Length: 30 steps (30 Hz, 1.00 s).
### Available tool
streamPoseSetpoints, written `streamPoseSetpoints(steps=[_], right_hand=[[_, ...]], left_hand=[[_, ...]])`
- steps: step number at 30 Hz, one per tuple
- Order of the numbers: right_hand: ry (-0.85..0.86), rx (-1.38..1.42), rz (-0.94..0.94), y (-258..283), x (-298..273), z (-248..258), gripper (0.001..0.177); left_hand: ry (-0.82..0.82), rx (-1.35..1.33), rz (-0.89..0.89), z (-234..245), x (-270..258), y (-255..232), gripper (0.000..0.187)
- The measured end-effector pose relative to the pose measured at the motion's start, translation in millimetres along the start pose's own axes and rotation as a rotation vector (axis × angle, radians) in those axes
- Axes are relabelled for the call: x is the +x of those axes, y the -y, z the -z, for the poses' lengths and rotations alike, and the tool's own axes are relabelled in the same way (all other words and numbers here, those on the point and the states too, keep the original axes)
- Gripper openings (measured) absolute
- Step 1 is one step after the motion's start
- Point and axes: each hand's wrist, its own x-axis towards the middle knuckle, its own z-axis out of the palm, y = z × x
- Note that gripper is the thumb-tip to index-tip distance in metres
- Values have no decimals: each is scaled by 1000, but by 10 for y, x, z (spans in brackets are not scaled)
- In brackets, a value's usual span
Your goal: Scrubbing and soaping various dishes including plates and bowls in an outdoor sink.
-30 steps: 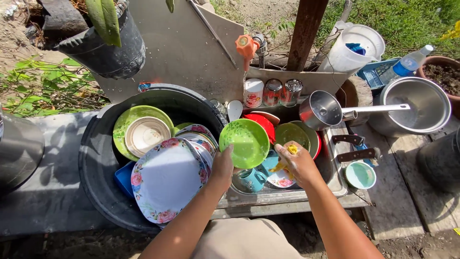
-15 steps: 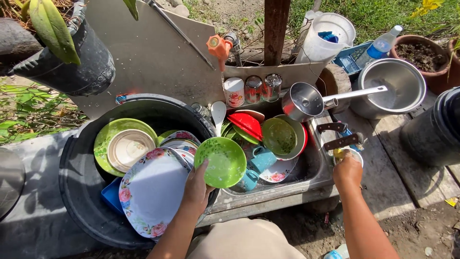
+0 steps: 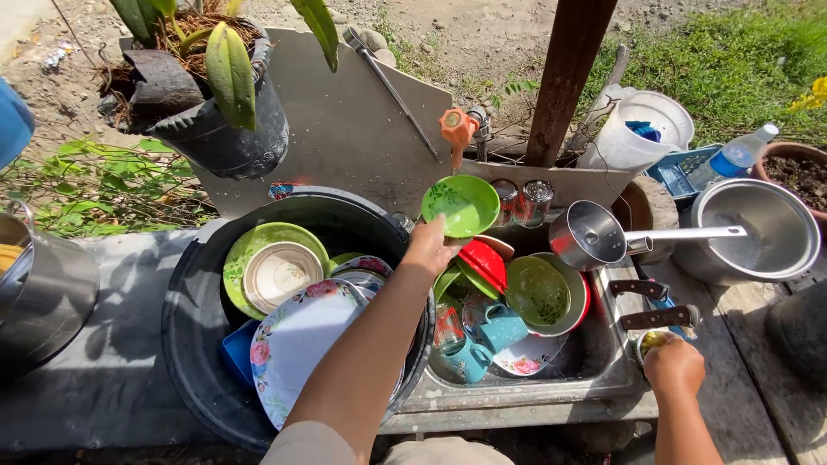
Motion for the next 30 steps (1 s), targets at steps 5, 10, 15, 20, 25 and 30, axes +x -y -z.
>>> streamPoseSetpoints(steps=[5,10,15,20,25,30], right_hand=[[167,7,-105,-91,54,156,46],[143,255,-258,390,-289,873,43],[69,1243,148,1889,-678,1876,35],[-34,684,783,3360,-1110,2086,31],[377,502,1347,3733,-1076,1155,23],[353,531,1241,4053,-1344,1633,38]], left_hand=[[73,-122,5,-243,162,-172,39],[24,-91,-29,-471,-426,-352,40],[-76,187,-123,-336,-1059,-182,40],[-179,360,-102,-436,-1634,36,42],[-310,440,-95,-228,-1762,-285,50],[-330,698,-209,381,-1493,146,58]])
